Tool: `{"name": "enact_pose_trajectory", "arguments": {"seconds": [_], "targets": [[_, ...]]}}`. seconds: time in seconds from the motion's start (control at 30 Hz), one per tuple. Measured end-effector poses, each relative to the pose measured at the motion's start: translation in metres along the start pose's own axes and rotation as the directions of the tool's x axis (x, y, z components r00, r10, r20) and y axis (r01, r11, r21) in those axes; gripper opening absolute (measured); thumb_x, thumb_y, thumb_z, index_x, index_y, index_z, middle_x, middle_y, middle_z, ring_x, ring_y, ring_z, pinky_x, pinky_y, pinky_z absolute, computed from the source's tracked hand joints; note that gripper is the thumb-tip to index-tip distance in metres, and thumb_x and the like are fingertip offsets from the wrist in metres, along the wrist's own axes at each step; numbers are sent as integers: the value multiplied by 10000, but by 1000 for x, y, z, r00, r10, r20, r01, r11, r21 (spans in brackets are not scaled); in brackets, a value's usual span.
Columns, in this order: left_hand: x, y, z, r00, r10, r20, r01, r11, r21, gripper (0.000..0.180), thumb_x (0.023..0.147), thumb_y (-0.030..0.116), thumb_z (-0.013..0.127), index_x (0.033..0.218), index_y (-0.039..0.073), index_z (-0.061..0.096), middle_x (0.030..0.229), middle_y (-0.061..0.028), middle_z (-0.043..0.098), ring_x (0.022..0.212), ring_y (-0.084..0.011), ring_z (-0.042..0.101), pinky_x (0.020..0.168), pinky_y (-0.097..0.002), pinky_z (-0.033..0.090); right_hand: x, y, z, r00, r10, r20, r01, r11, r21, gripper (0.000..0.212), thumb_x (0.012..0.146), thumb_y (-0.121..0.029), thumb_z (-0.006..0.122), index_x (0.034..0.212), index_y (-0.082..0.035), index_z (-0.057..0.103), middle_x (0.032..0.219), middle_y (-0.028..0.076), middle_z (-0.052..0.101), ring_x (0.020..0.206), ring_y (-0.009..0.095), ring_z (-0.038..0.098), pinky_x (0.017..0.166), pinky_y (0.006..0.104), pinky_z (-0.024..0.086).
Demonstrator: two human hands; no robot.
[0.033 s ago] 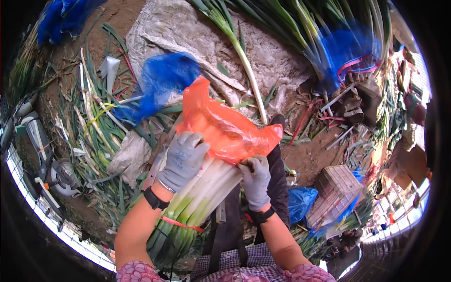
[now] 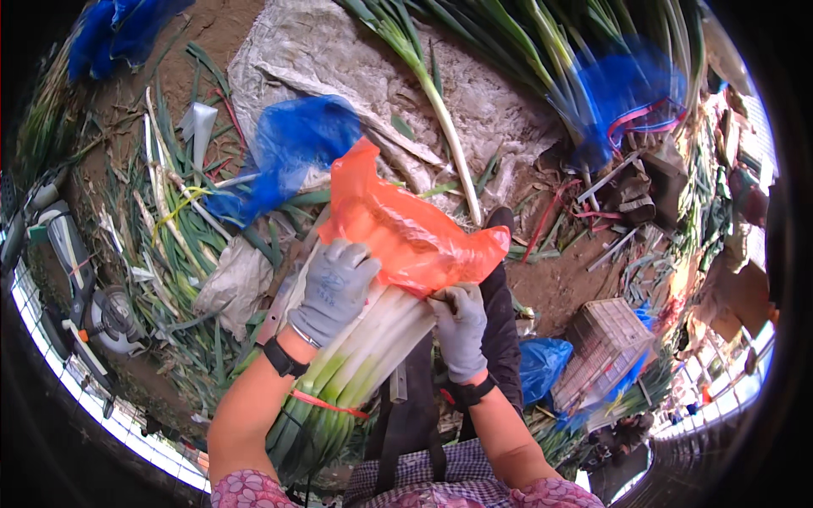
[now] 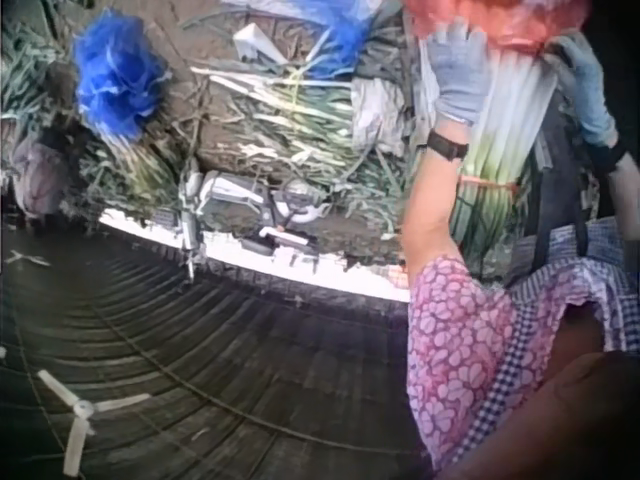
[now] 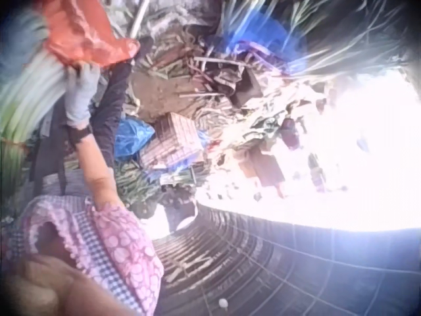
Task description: The person ties a bundle of leeks with a red cord, places a red plastic bag over the roots, and secures a blue mesh bag over the bundle before trimming the green tops with a long blade.
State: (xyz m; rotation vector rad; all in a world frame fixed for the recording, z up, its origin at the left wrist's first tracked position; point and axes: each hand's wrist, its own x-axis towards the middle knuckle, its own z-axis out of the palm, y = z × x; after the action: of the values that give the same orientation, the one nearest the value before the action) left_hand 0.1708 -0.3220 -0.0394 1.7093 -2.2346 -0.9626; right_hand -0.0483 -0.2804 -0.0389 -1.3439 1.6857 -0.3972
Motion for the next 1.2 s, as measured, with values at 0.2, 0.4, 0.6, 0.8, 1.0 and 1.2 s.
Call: {"name": "enact_pose_trajectory", "arguments": {"seconds": [0.2, 0.4, 0.6, 0.8, 1.0, 1.2], "targets": [[-2, 12, 19, 999, 18, 41, -17, 1000, -18, 141, 695, 100, 607, 828, 97, 563, 897, -72, 557, 847, -278, 528, 720, -402, 433, -11, -16, 0, 997, 41, 59, -43, 998, 44, 223, 703, -38, 718, 901, -57, 616, 871, 84, 575, 813, 229, 562, 657, 328, 461], [1, 19, 21, 999, 8, -44, -10, 999, -52, 146, 693, 93, 601, 837, 101, 575, 893, -70, 557, 849, -279, 526, 731, -397, 421, 14, -5, 2, 995, -31, -95, 32, 999, 15, 173, 734, -29, 696, 866, -53, 587, 800, 81, 569, 753, 233, 569, 666, 324, 462], [-1, 22, 24, 999, -11, -41, 11, 1000, -13, 151, 676, 75, 605, 823, 100, 588, 884, -73, 556, 830, -280, 521, 723, -398, 419, -15, -12, 0, 968, 5, 249, 6, 999, -42, 141, 757, -111, 690, 857, -66, 601, 800, 94, 573, 767, 266, 585, 669, 358, 466], [1, 26, 24, 996, 2, -94, -5, 999, -34, 193, 667, 60, 621, 854, 108, 607, 891, -78, 554, 825, -284, 520, 727, -404, 418, -9, -26, -11, 992, -77, 104, 82, 996, -44, 266, 766, -96, 667, 1026, -77, 615, 910, 111, 585, 873, 308, 593, 763, 378, 484], [-8, 45, 14, 999, 16, 30, -19, 996, 88, 144, 710, 120, 592, 853, 128, 607, 979, -99, 554, 897, -298, 515, 777, -418, 404, -38, -11, -33, 665, -129, 736, 93, 992, 89, 228, 846, -191, 601, 1033, -64, 635, 963, 123, 637, 912, 299, 618, 799, 385, 486], [-1, 98, -18, 999, -39, 2, 39, 997, -73, 226, 692, 48, 593, 912, 93, 619, 1027, -119, 565, 981, -319, 516, 851, -435, 405, 146, 100, -138, 959, 273, -74, -213, 869, 447, 451, 856, -127, 633, 1257, 41, 513, 1168, 122, 608, 1038, 179, 585, 876, 281, 465]]}}
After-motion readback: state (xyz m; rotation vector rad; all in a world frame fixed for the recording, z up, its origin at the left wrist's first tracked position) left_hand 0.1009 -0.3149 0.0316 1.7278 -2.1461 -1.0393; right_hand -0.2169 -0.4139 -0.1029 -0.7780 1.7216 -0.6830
